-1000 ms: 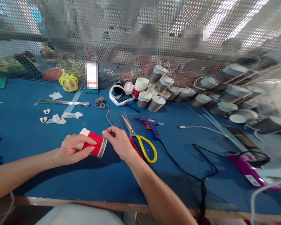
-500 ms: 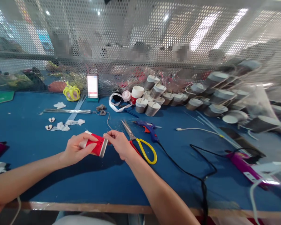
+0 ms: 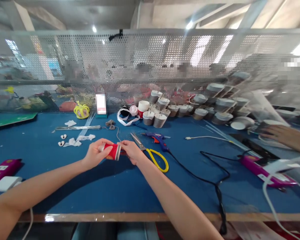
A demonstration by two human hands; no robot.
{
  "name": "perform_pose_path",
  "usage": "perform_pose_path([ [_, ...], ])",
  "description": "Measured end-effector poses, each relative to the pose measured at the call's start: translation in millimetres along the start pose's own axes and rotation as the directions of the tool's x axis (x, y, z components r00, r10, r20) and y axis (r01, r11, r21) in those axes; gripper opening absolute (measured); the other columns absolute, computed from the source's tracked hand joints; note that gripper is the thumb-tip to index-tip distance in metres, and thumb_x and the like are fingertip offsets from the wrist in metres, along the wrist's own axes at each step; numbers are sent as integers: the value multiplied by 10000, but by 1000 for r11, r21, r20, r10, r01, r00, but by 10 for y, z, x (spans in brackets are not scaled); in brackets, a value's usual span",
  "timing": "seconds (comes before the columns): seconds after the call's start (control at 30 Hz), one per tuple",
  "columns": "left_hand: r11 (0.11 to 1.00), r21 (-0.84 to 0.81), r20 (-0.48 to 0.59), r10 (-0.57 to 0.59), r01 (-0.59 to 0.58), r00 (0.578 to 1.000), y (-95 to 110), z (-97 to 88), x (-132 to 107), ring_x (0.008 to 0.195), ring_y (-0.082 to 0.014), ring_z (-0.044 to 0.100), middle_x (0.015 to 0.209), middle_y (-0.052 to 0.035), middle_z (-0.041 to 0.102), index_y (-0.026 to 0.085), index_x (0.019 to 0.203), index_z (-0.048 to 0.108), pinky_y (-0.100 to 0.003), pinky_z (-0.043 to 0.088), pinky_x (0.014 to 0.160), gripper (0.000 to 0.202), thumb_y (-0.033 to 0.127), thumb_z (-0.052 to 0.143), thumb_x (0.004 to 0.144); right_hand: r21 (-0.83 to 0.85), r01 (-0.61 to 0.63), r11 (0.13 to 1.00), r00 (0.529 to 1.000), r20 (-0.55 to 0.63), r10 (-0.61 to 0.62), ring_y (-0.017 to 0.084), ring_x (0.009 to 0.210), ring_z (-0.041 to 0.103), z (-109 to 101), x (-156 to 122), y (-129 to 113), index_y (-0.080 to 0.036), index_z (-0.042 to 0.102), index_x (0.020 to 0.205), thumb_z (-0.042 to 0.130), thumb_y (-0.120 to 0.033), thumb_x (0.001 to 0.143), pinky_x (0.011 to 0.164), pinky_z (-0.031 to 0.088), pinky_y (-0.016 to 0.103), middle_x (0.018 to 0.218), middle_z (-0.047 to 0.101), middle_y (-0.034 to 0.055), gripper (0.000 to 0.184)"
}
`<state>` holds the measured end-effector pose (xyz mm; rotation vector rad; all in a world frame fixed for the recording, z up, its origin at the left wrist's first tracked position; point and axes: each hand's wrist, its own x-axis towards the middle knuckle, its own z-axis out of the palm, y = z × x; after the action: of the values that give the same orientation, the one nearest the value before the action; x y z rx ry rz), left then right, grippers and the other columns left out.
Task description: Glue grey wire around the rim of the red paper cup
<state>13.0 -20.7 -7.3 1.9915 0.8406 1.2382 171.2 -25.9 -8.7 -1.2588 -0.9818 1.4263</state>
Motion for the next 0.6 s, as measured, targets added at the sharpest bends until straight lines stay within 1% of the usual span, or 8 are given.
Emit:
perform_pose_path([
  [0.1, 1000, -11, 12, -17, 17, 1000, -23, 22, 35, 609, -110, 591, 751, -30, 677, 136, 834, 620, -190, 474, 547, 127, 196, 546, 750, -6, 12, 1000, 1000, -11, -12, 104, 494, 529, -17, 43, 38, -189, 522, 556, 716, -343, 589, 534, 451, 252, 502, 561, -34, 250],
  [0.23, 999, -21, 29, -34, 34, 999, -25, 19, 41, 627, -122, 601, 755, -30, 680, 138, 842, 626, -203, 480, 562, 136, 194, 546, 747, -36, 41, 999, 999, -3, -41, 114, 501, 539, -25, 79, 71, -192, 506, 544, 707, -372, 593, 540, 458, 264, 493, 559, -31, 275],
  [0.4, 997, -15, -4, -73, 73, 997, -48, 40, 3, 636, -125, 600, 763, -37, 677, 129, 854, 623, -204, 480, 571, 156, 197, 544, 738, -103, 88, 991, 996, 2, -89, 118, 504, 533, -31, 98, 103, -192, 504, 538, 698, -417, 580, 556, 461, 280, 492, 547, -39, 300],
  [0.53, 995, -1, -26, -95, 95, 995, -120, 64, -35, 595, -119, 584, 743, -39, 669, 121, 864, 618, -206, 472, 546, 171, 202, 534, 739, -193, 141, 971, 988, -37, -151, 115, 491, 506, -28, 123, 134, -186, 524, 531, 678, -411, 594, 535, 438, 273, 471, 520, -49, 281],
  [0.6, 996, 13, -30, -91, 91, 995, -153, 60, -53, 611, -126, 583, 756, -43, 670, 123, 863, 620, -220, 476, 572, 172, 210, 542, 737, -239, 168, 956, 979, -72, -190, 117, 497, 500, -31, 133, 137, -185, 542, 547, 676, -400, 600, 522, 429, 268, 484, 521, -47, 259],
])
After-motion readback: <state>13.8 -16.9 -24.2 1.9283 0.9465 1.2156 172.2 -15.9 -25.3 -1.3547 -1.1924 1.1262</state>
